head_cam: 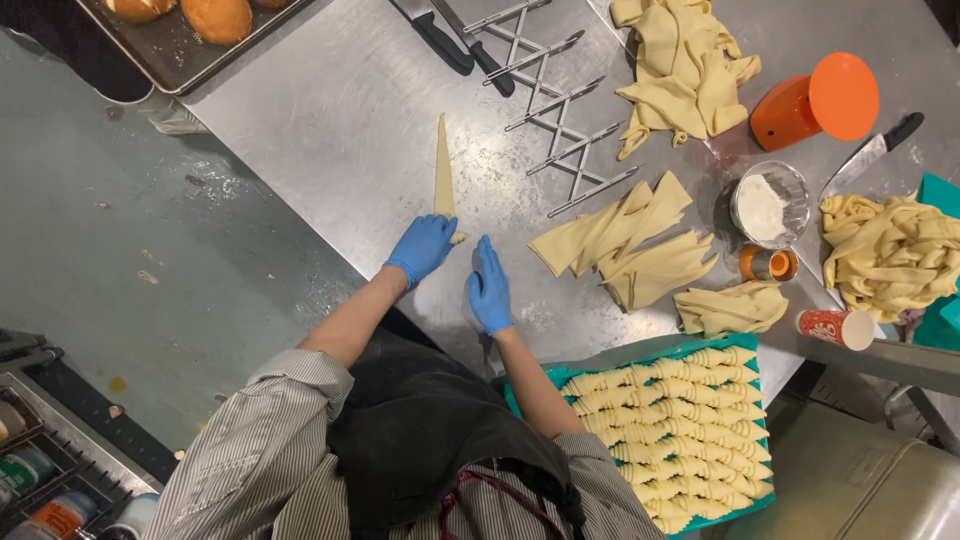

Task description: Rolling triangular pieces of dough into croissant shapes and placing them on a tray.

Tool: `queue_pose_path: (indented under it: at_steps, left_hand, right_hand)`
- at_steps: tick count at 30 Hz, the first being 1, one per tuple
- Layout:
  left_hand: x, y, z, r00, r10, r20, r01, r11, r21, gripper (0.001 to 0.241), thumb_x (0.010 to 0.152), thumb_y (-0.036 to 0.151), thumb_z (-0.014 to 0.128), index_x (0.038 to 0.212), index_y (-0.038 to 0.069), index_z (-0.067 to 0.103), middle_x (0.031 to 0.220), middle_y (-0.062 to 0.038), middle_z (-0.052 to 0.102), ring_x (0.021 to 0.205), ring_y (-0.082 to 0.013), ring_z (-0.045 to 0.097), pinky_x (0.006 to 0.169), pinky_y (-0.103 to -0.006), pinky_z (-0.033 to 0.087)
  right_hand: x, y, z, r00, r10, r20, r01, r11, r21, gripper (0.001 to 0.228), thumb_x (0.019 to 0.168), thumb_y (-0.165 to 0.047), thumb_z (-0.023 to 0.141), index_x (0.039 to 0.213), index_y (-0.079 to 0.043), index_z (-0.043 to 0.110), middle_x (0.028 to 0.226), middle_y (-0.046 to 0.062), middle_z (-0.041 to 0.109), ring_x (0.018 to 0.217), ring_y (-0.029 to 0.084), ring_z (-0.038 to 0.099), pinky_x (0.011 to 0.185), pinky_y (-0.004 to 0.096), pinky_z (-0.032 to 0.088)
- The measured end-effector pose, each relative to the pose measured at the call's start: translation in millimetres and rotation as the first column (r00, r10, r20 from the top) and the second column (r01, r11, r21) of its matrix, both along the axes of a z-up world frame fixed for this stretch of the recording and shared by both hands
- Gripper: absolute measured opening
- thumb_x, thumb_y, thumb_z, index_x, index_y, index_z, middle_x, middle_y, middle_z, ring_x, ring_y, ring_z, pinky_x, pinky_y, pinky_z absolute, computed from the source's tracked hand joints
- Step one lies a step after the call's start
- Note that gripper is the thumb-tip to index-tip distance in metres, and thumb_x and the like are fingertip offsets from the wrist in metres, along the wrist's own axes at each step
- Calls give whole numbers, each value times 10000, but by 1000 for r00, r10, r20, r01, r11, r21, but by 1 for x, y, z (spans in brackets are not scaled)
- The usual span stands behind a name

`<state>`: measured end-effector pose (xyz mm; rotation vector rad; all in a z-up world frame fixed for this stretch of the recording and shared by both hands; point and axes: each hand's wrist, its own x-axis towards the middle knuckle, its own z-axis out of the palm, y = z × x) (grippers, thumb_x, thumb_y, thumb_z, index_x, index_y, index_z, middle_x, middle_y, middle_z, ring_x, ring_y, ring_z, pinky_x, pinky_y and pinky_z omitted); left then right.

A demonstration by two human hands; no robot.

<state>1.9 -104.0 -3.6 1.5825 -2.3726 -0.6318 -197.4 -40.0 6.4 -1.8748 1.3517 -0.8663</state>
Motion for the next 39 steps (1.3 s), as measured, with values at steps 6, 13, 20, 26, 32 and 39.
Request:
queue_pose_path:
  at_steps: [6,13,20,26,32,39]
  left_hand:
    - [2,-19,20,593,631,-501,-29,638,769,383,1041,289,669,1247,-32,694,991,-139,659,809,-166,562,726,-307,482]
    - [3,17,119,240,747,-619,363,523,771,486,981,272,634,1368,-19,592,1141,-47,719,996,-101,665,870,-229,537]
    - [-13,51,160,254,718,-648,231,606,761,438,914,161,744,1284,-52,648,1125,-76,718,1007,-130,660,878,-242,532]
    - [-20,69,183,156,796,-584,308,523,795,447,889,143,768,1275,-49,650,1132,-85,714,1001,-140,665,846,-251,533]
    - [-32,89,204,217,742,-634,349,548,760,491,891,121,780,1327,-47,630,1161,-87,694,1015,-129,645,857,-251,520]
    - [-36,103,221,218,722,-657,357,567,742,513,889,171,761,1338,-41,632,1229,-92,710,1095,-122,664,970,-241,508]
  right_hand:
    - [-3,-28,17,900,-193,391,83,956,281,635,995,-105,559,1597,-31,368,1587,146,481,1424,284,527,1166,395,424]
    - [-42,-49,51,887,139,441,-269,931,248,430,1046,-162,605,1432,24,560,1384,131,591,1289,204,515,1100,356,400]
    - [-61,-25,167,943,70,324,-262,758,597,231,900,-223,788,836,-16,707,707,-38,563,645,34,484,556,251,389]
    - [-87,-5,212,978,112,175,-190,824,533,264,843,-198,835,698,-31,691,612,-61,521,607,18,432,528,246,343]
    - [-82,13,235,984,75,162,-142,879,456,209,842,-193,828,752,-31,733,629,-59,570,620,11,467,545,234,373]
    - [-84,32,247,987,34,155,-101,888,449,201,834,-196,840,772,-28,747,646,-52,590,628,12,491,554,227,387]
